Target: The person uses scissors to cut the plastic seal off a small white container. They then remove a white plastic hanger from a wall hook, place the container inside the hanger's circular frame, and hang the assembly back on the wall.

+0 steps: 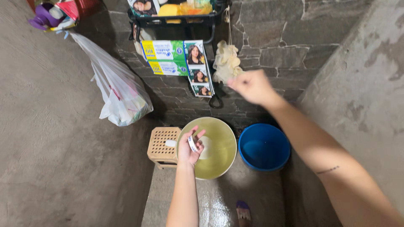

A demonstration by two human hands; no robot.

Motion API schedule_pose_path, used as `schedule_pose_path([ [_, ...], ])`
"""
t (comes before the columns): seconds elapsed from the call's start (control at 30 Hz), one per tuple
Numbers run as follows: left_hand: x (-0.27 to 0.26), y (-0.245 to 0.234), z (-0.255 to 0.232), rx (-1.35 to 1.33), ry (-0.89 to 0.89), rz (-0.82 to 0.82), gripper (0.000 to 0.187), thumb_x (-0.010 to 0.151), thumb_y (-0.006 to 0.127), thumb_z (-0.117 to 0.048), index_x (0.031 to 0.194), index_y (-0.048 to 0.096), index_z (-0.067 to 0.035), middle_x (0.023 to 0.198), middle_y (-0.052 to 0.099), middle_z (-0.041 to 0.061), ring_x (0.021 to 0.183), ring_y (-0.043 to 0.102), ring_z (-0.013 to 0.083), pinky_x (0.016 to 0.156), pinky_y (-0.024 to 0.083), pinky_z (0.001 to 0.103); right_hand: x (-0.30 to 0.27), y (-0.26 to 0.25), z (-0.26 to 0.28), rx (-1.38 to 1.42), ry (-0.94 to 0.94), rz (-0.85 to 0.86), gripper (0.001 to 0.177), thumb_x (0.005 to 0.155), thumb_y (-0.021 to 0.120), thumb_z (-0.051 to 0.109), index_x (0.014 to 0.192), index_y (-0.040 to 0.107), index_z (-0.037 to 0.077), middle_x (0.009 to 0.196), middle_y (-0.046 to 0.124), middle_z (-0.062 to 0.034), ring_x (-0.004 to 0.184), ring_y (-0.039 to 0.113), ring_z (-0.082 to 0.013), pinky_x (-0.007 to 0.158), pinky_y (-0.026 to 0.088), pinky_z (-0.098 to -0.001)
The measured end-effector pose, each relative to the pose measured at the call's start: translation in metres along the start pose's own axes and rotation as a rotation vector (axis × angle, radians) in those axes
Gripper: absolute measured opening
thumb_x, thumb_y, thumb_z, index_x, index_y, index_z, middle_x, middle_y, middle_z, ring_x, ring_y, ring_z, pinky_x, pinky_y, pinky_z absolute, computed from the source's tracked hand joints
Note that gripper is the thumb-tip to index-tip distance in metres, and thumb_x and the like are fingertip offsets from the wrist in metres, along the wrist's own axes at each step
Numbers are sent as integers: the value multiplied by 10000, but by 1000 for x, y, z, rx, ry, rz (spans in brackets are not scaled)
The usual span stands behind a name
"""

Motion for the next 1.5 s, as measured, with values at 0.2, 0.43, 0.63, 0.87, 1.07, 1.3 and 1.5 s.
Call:
schedule_pose_path([
  [0.2,-95,39,-22,-364,125,489,351,942,544,-239,1241,611,-69,1378,583,333,572,537,133,524,507,263,-88,80,82,381,-388,349,338,901,771,122,670,539,36,690,591,-49,597,573,-161,563,433,-293],
  [0.43,-163,-72,-37,-54,248,268,326,915,523,-203,1154,625,-5,939,620,146,517,542,142,447,495,277,-201,177,151,-52,-303,184,206,746,792,186,906,675,133,773,682,-64,755,686,-282,697,528,-418],
  [0.63,-215,-162,-10,407,207,-114,286,868,514,-107,1093,649,5,767,611,61,430,516,135,333,437,273,-299,267,170,-136,142,605,459,801,772,185,1231,613,177,975,684,-169,907,684,-385,791,546,-481],
  [0.87,-238,-185,2,403,166,-224,340,871,527,-92,1167,665,4,743,608,61,470,555,123,347,441,277,-339,304,161,19,259,583,424,818,757,110,1223,645,161,934,758,-138,855,716,-340,759,562,-451],
  [1.07,-207,-182,13,364,172,-324,304,867,551,-118,1123,682,-22,711,581,43,438,530,132,347,447,295,-317,315,58,386,451,457,296,811,763,98,1105,742,89,906,762,-43,771,732,-115,717,594,-290],
  [1.3,-137,-156,38,270,167,-307,288,853,533,-118,1074,687,-15,680,579,53,403,517,148,323,433,315,-201,241,-96,121,496,60,336,803,734,96,1136,726,52,882,771,-80,741,728,-175,703,580,-315],
  [1.5,-66,-127,55,247,162,-317,297,869,546,-125,1102,685,-5,698,591,66,424,537,141,339,459,303,-107,198,-187,-61,534,-164,518,756,838,182,1228,695,25,917,769,-119,835,743,-236,805,583,-346],
])
Point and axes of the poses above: each hand's wrist, its own x-axis towards the middle knuckle, its own y-axis out of the palm, z = x × y, the point moved 1 cm from there along x, towards the middle knuckle
